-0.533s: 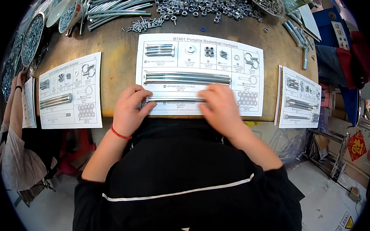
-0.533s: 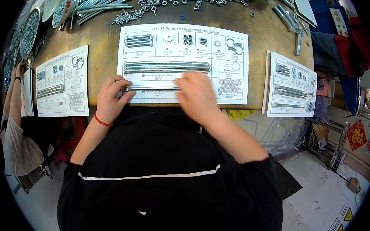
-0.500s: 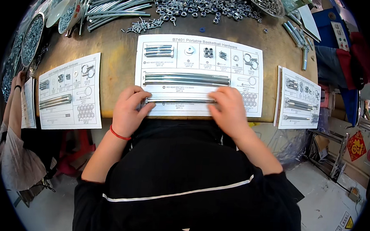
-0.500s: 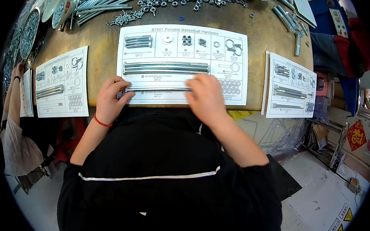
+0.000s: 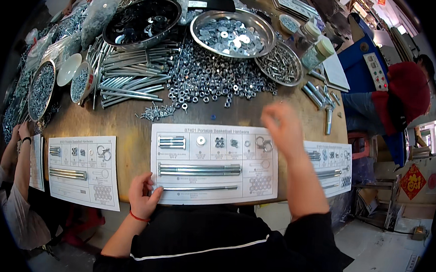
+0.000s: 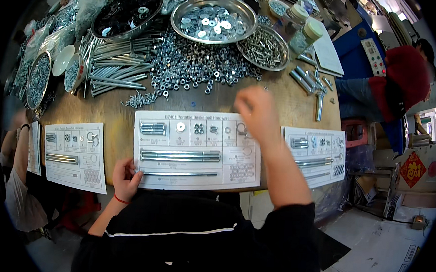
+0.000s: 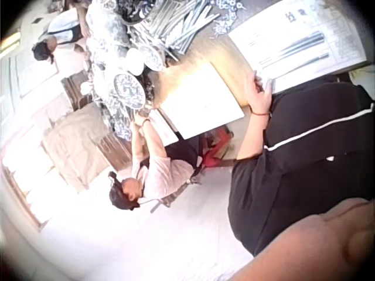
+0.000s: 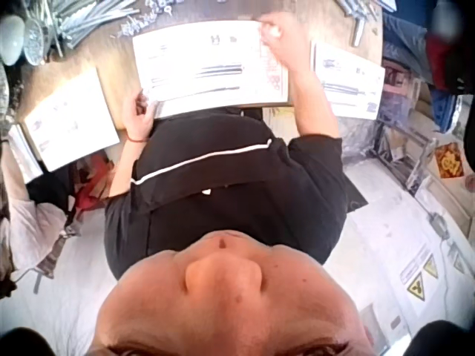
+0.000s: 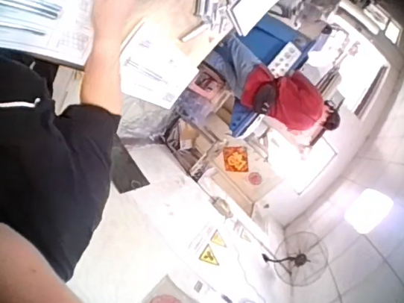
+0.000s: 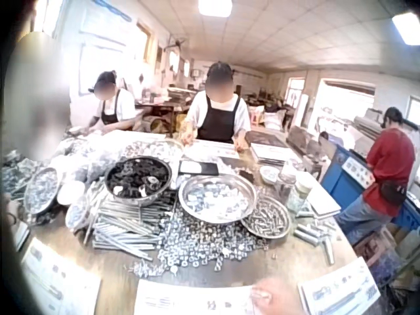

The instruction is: The person sorts small metal hardware components, including nuts, washers, and bolts, from a large pile on a table into designated sections on a printed instruction sheet. They repeatedly pick up individual pieces, place them on the sheet, and occasionally adjust the sheet's position.

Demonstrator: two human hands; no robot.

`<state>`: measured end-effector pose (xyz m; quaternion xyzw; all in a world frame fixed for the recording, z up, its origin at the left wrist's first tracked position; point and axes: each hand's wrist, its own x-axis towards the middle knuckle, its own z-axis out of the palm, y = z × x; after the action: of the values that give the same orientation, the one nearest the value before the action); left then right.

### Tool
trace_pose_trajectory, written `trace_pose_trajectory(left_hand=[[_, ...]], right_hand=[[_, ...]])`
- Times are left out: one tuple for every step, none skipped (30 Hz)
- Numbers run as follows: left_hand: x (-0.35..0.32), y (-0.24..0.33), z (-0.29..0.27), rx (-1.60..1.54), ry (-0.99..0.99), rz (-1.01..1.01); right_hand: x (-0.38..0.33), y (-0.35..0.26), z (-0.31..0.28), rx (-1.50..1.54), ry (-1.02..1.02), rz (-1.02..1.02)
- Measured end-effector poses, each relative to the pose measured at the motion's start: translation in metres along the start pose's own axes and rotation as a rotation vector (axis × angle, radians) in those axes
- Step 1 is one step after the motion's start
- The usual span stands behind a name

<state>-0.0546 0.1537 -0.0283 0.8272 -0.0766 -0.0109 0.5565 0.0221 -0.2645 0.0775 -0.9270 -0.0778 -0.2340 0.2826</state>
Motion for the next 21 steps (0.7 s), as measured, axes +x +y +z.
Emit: trace_pose_trajectory(left_hand=[[-0.001,-0.004,0.002,-0.038,0.023,-0.029],[-0.001,-0.006,0.004,-0.075,0.041,-0.062],[0.001,-0.007,0.007,-0.099,0.045,-0.05],[0.003,-0.009,0.008,-0.089,0.031,-0.04],[0.002,-0.011,0.007,-0.072,0.025,-0.035],[0.002,-0.013,0.006,-0.052,0.028,-0.031],[0.003,-0.01,0.005,-0.016,0.03,-0.004],[0.004,-0.01,0.004,-0.003,0.035,0.015],[0.002,-0.01,0.005,0.009,0.041,0.028],[0.002,-0.01,0.005,0.02,0.046,0.041],[0.001,-0.009,0.005,0.022,0.051,0.033],[0.003,-0.01,0.004,0.042,0.051,0.042],[0.002,-0.011,0.005,0.055,0.051,0.048],[0.001,-0.013,0.005,0.069,0.052,0.054],[-0.001,-0.013,0.005,0.072,0.047,0.04],[0.0,-0.013,0.005,0.075,0.04,0.029],[0.0,-0.013,0.005,0.078,0.034,0.018],[0.001,-0.011,0.005,0.105,0.035,0.032],[0.002,-0.009,0.005,0.132,0.035,0.045],[0.003,-0.008,0.005,0.159,0.035,0.058],[0.003,-0.007,0.004,0.169,0.037,0.06]], right_hand=[[0.04,0.016,0.002,-0.111,0.095,-0.091],[0.08,0.027,0.004,-0.098,0.171,-0.07],[0.115,0.046,0.003,-0.238,0.124,-0.049],[0.145,0.064,0.004,-0.37,0.079,-0.027],[0.175,0.065,0.009,-0.465,-0.106,0.16],[0.201,0.058,0.017,-0.552,-0.291,0.339],[0.215,0.054,0.025,-0.662,-0.391,0.325],[0.226,0.05,0.033,-0.774,-0.489,0.312],[0.232,0.048,0.04,-0.886,-0.594,0.293],[0.236,0.046,0.045,-0.895,-0.636,0.293],[0.239,0.045,0.049,-0.905,-0.677,0.294],[0.241,0.044,0.052,-0.916,-0.719,0.296],[0.243,0.043,0.048,-0.901,-0.734,0.285],[0.243,0.049,0.046,-0.871,-0.737,0.259],[0.244,0.058,0.044,-0.838,-0.737,0.232],[0.247,0.067,0.043,-0.805,-0.734,0.206],[0.249,0.076,0.044,-0.802,-0.754,0.205],[0.25,0.075,0.046,-0.807,-0.746,0.231],[0.25,0.073,0.048,-0.812,-0.739,0.258],[0.249,0.07,0.05,-0.817,-0.731,0.284],[0.247,0.067,0.053,-0.858,-0.698,0.278]])
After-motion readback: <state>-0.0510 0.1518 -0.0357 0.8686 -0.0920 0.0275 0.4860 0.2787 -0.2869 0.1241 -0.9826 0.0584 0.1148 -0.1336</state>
